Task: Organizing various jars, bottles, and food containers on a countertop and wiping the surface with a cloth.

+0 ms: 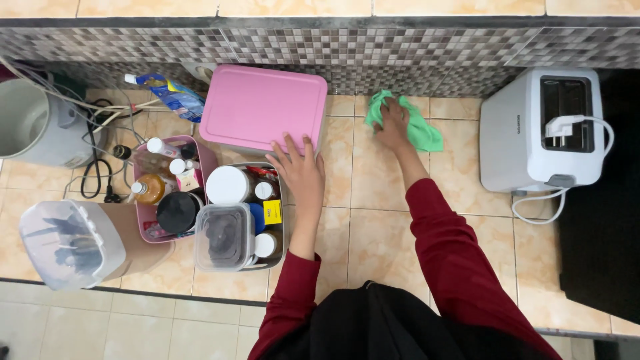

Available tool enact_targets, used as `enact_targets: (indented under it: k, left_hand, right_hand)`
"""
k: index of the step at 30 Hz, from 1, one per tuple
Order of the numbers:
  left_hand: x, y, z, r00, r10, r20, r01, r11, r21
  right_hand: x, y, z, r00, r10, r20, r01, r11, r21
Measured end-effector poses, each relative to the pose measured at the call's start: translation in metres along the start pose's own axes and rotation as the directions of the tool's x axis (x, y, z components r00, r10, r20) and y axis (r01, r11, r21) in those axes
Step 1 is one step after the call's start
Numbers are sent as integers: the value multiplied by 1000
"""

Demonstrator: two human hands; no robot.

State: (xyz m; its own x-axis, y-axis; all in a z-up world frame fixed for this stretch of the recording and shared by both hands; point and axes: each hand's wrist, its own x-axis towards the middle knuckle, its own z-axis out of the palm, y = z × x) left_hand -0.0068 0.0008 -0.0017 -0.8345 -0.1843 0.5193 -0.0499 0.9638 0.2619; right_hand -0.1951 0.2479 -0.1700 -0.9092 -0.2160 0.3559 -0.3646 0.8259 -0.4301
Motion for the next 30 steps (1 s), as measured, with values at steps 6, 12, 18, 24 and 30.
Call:
enact_targets:
  k: [6,12,18,24,30]
  left_hand:
    - [0,2,-1,1000,4,8,-4,1000,21]
    - [-2,-2,1,1000,-4,-11,4,999,35]
    - [0,-1,3,1000,-5,-21,5,1000,4]
    - [-6,2,0,1000,-19,4,19,1000,3]
    - [-2,-3,2,1000,-6,-21,6,1000,16]
  right_hand:
    - [0,-11,24,1000,1,-20,-1,1000,-11]
    - [24,4,40,958,-200,205,100,904,416]
    - [45,-66,25,927,-355,-119,345,934,-94]
    - [69,-43,57,968,-96,231,119,989,-88]
    - [21,-41,26,989,-123,-85,111,984,-138]
